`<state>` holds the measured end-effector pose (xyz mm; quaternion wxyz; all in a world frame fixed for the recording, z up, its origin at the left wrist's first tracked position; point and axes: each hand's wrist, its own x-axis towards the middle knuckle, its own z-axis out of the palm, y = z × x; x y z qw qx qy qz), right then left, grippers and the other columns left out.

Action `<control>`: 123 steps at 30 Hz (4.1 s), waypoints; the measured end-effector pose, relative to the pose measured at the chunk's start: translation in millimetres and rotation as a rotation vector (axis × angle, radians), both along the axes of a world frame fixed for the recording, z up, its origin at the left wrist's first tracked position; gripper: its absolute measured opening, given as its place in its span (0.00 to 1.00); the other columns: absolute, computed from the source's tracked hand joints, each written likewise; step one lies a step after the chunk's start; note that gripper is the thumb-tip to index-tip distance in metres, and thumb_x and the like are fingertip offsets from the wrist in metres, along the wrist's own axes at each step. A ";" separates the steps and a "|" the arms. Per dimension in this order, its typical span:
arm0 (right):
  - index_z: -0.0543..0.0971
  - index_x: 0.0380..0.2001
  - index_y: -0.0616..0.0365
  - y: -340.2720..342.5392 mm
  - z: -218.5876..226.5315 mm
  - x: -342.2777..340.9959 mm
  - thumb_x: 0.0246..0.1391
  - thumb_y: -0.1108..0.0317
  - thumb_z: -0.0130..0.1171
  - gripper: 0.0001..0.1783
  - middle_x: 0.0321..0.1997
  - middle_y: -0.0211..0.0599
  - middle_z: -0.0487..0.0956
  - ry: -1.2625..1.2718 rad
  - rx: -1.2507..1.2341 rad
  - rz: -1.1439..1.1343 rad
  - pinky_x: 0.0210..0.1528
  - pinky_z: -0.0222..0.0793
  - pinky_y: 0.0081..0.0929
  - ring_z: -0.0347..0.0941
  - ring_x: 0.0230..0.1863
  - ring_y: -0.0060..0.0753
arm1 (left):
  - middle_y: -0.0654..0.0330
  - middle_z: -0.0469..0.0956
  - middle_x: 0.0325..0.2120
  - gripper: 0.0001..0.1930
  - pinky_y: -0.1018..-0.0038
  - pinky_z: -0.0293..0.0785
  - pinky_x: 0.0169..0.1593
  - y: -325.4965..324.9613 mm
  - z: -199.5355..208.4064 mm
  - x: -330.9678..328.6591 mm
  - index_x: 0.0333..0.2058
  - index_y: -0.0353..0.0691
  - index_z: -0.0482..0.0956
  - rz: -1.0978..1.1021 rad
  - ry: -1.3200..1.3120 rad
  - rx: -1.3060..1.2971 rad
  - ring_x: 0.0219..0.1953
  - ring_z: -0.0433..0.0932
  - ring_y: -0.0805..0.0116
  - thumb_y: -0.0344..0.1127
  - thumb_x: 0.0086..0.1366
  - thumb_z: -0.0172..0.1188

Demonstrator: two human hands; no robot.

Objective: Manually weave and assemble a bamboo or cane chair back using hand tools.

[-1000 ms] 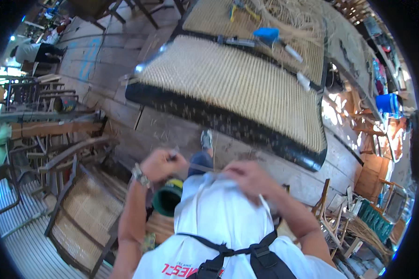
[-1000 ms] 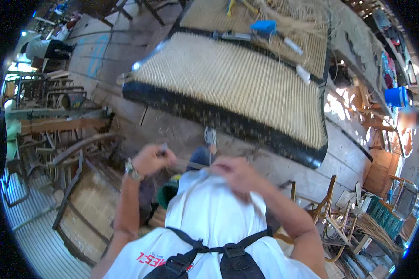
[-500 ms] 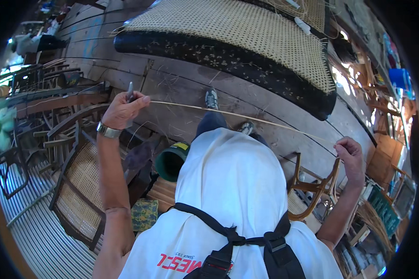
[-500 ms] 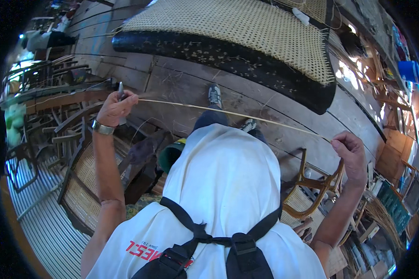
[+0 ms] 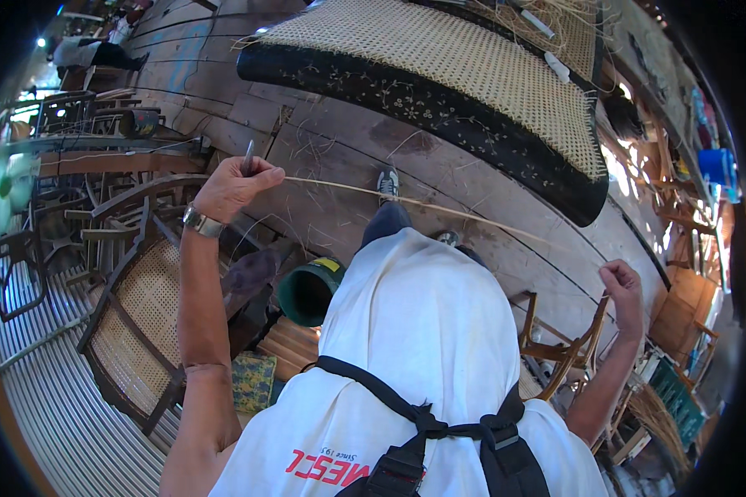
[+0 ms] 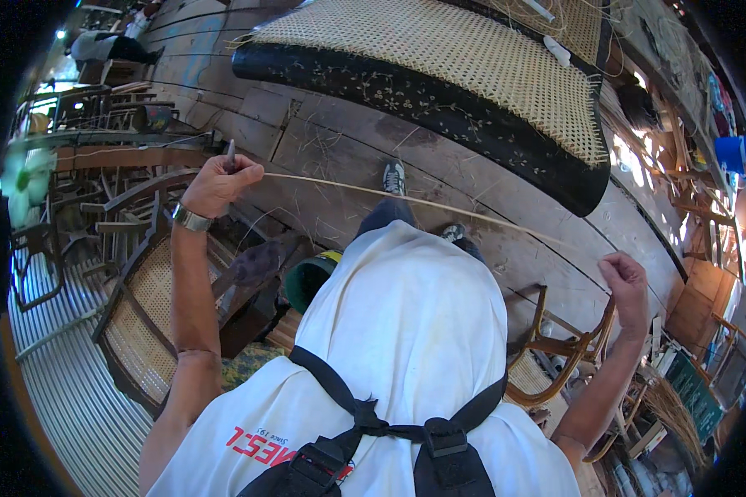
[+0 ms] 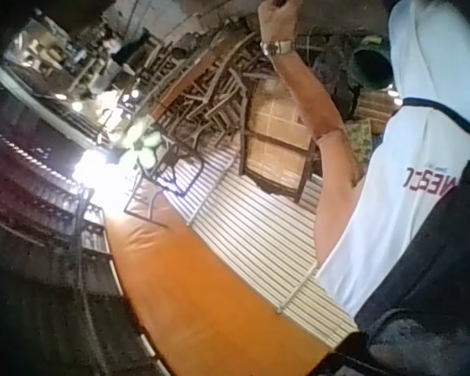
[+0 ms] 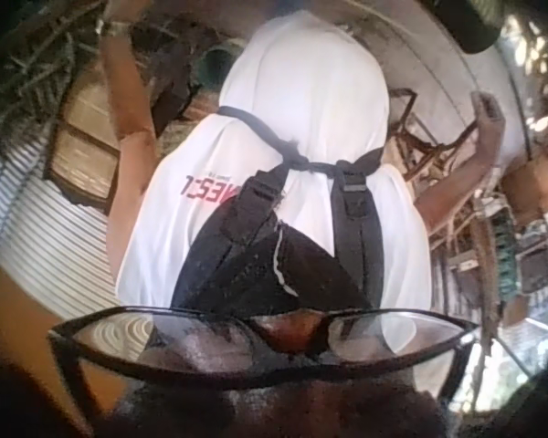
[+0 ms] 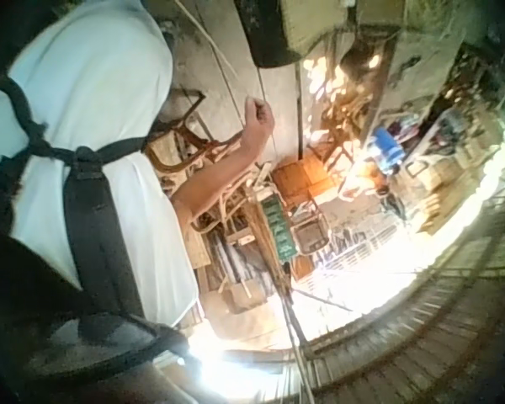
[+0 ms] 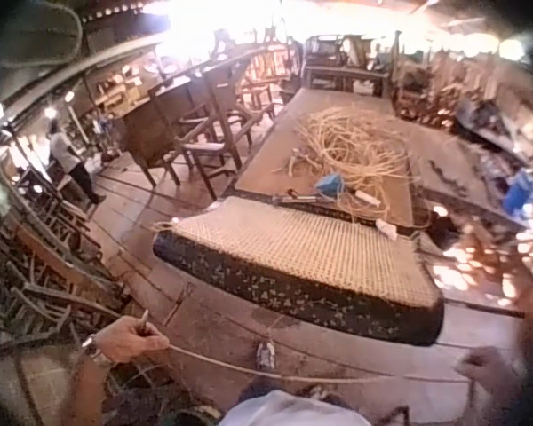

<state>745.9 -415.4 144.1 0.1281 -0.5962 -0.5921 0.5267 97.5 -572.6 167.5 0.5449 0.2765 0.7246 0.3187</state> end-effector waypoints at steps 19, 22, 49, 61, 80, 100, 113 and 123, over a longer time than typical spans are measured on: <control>0.70 0.55 0.62 -59.0 -1.1 -168.2 0.55 0.53 0.60 0.30 0.48 0.47 0.78 -0.032 0.351 0.294 0.55 0.67 0.35 0.74 0.50 0.45 | 0.65 0.78 0.24 0.06 0.80 0.70 0.30 71.2 -46.2 240.3 0.29 0.36 0.81 -0.484 0.070 0.523 0.27 0.73 0.82 0.32 0.58 0.67; 0.76 0.44 0.62 -57.4 -20.5 -175.9 0.58 0.60 0.59 0.17 0.37 0.40 0.79 0.276 0.202 0.277 0.44 0.69 0.27 0.74 0.39 0.31 | 0.63 0.78 0.24 0.07 0.80 0.70 0.30 83.4 -32.6 245.6 0.29 0.36 0.82 -0.708 0.269 0.607 0.26 0.74 0.81 0.33 0.57 0.68; 0.76 0.37 0.62 -43.4 -7.1 -169.4 0.61 0.67 0.55 0.08 0.24 0.23 0.73 0.481 -0.275 0.191 0.27 0.63 0.13 0.67 0.24 0.12 | 0.63 0.82 0.30 0.08 0.87 0.61 0.23 103.0 -38.9 231.0 0.39 0.36 0.82 0.121 -0.200 0.455 0.24 0.71 0.85 0.32 0.63 0.63; 0.76 0.39 0.64 -24.6 -14.3 -205.9 0.60 0.69 0.56 0.09 0.24 0.24 0.72 0.637 -0.200 0.103 0.27 0.65 0.16 0.67 0.24 0.16 | 0.60 0.82 0.30 0.08 0.82 0.75 0.38 108.3 -51.9 246.1 0.37 0.33 0.80 0.161 -0.342 0.546 0.32 0.79 0.77 0.27 0.60 0.65; 0.76 0.46 0.59 -24.3 -23.7 -233.7 0.61 0.71 0.54 0.11 0.27 0.23 0.72 0.684 -0.347 0.078 0.25 0.66 0.14 0.67 0.25 0.12 | 0.55 0.80 0.39 0.16 0.78 0.68 0.26 63.7 -62.7 210.5 0.46 0.36 0.77 0.340 -0.772 0.117 0.23 0.70 0.77 0.42 0.69 0.53; 0.75 0.43 0.60 -27.4 -37.3 -237.5 0.60 0.73 0.53 0.09 0.27 0.25 0.73 0.653 -0.138 0.064 0.27 0.64 0.15 0.66 0.25 0.13 | 0.55 0.81 0.38 0.06 0.72 0.81 0.41 88.9 -50.4 221.8 0.39 0.36 0.80 0.374 -0.785 0.380 0.39 0.82 0.64 0.30 0.65 0.59; 0.76 0.37 0.62 -25.8 -37.7 -229.4 0.61 0.69 0.54 0.07 0.24 0.26 0.74 0.564 -0.176 0.066 0.23 0.62 0.18 0.65 0.22 0.15 | 0.58 0.82 0.32 0.04 0.72 0.80 0.40 113.8 -68.5 243.0 0.33 0.36 0.80 0.269 -0.448 0.530 0.34 0.82 0.67 0.29 0.63 0.62; 0.74 0.34 0.56 -13.8 17.7 -229.9 0.62 0.65 0.54 0.07 0.21 0.18 0.66 0.947 -0.518 0.041 0.19 0.48 0.16 0.55 0.19 0.10 | 0.53 0.79 0.24 0.04 0.63 0.74 0.31 84.9 -146.2 192.8 0.33 0.37 0.79 -0.250 1.001 0.832 0.26 0.78 0.51 0.29 0.61 0.57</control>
